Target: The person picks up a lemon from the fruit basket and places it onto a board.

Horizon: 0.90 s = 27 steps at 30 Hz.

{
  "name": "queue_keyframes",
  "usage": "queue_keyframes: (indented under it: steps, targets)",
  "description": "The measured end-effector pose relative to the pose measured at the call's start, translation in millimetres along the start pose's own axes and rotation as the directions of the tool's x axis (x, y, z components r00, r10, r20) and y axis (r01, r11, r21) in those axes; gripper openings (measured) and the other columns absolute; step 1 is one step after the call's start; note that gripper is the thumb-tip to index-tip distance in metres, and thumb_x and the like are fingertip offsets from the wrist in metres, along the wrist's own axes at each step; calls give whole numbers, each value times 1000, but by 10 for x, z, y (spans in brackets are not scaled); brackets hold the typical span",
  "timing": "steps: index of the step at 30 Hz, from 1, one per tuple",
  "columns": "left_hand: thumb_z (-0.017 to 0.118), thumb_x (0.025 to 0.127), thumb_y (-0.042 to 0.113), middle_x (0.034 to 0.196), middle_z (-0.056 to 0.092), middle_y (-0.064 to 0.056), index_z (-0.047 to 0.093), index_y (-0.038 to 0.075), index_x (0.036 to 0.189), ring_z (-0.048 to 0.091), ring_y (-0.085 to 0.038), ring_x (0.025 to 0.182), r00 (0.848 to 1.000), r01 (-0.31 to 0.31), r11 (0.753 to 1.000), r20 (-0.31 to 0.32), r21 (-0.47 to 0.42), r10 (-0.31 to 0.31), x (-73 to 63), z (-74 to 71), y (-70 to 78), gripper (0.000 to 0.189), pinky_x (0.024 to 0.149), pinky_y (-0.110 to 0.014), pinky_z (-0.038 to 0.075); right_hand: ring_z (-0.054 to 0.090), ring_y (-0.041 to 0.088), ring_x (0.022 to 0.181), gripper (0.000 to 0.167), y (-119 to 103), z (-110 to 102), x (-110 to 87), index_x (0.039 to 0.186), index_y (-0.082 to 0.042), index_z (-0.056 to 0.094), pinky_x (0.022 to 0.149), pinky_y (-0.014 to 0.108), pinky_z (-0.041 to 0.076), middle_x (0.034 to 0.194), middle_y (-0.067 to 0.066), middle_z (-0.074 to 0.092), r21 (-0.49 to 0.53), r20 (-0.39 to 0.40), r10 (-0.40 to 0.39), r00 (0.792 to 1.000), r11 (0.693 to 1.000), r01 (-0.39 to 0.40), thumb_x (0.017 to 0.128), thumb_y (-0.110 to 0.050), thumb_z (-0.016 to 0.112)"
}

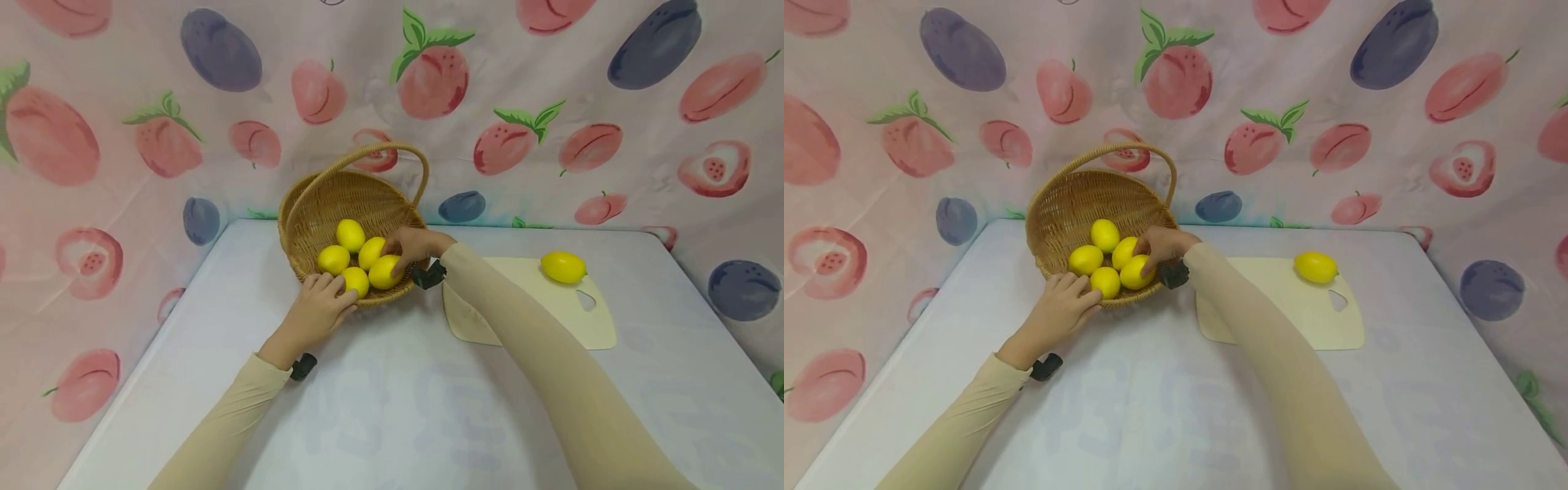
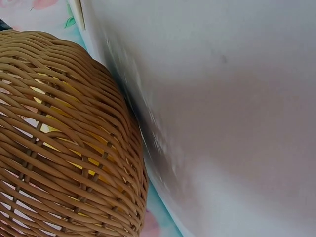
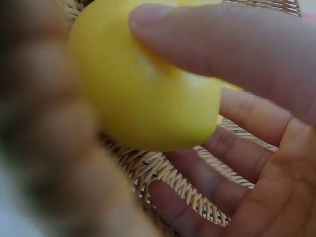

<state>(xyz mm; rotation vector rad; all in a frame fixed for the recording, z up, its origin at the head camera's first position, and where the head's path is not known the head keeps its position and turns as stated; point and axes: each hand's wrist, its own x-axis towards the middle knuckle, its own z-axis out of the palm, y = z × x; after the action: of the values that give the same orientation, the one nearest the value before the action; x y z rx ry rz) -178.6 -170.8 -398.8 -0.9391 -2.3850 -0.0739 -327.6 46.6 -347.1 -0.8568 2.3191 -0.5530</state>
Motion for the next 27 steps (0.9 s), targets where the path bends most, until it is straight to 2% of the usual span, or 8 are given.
queue_keyframes:
  steps: [5, 10, 12, 16, 18, 20, 24, 27]
  targets:
    - [47, 96, 34, 83, 46, -6, 52, 14, 87, 40, -23, 78, 1000, -12, 1000, 0, 3, 12, -6, 0, 17, 23, 76, -39, 33, 49, 23, 121, 50, 23, 35, -19, 125, -15, 59, 100, 39, 42, 135, 6, 52, 30, -20, -7, 1000, 1000, 8, 78, -22, 77]
    - [57, 89, 30, 83, 45, -6, 53, 14, 87, 40, -23, 78, 1000, -7, 1000, 12, 13, 7, -17, 4, 18, 16, 76, -39, 33, 44, 22, 123, 49, 32, 46, -34, 123, -19, 59, 96, 39, 45, 137, 4, 48, 59, -7, -18, 1000, 998, 19, 77, -20, 78]
    - [56, 89, 30, 83, 45, -6, 53, 14, 87, 39, -23, 78, 1000, -5, 1000, 8, 8, 5, -19, -1, 19, 16, 76, -39, 33, 44, 23, 125, 49, 28, 49, -31, 123, -19, 59, 97, 39, 45, 137, 4, 49, 66, -2, -31, 1000, 997, 32, 77, -20, 78]
    - [37, 100, 37, 83, 45, -6, 53, 13, 88, 39, -23, 79, 1000, -5, 1000, -4, -6, 5, -21, -9, 15, 31, 76, -39, 33, 42, 25, 130, 49, 15, 58, -26, 122, -20, 59, 95, 39, 47, 139, 8, 48, 83, 1, -29, 1000, 996, 29, 77, -21, 78]
    - [28, 101, 40, 83, 45, -6, 53, 13, 88, 39, -23, 79, 1000, -5, 1000, -2, -5, 5, -24, -8, 10, 38, 76, -39, 33, 41, 27, 132, 49, 10, 62, -26, 121, -21, 59, 94, 40, 48, 141, 10, 46, 81, -1, -24, 1000, 996, 24, 77, -22, 78]
    - [32, 101, 39, 84, 46, -6, 52, 14, 88, 39, -23, 79, 1000, -1, 1000, 5, -1, 1, -25, -10, 5, 35, 77, -39, 33, 41, 27, 133, 48, 10, 66, -22, 121, -21, 59, 97, 41, 46, 141, 11, 46, 70, -8, -34, 999, 997, 34, 77, -21, 78]
    - [53, 92, 31, 84, 46, -6, 52, 13, 88, 40, -23, 81, 1000, 19, 1000, 24, -4, -19, -25, -14, -5, 18, 78, -40, 34, 44, 28, 130, 48, 14, 55, -15, 122, -17, 59, 104, 42, 40, 139, 13, 49, 24, -37, -82, 996, 996, 83, 78, -20, 77]
    - [59, 89, 28, 84, 46, -6, 52, 13, 87, 41, -23, 81, 999, 34, 999, 36, -14, -33, -25, -16, -13, 16, 79, -40, 34, 45, 29, 129, 50, 13, 33, -19, 124, -13, 58, 105, 43, 39, 137, 15, 50, 20, -60, -113, 992, 993, 114, 78, -18, 77]
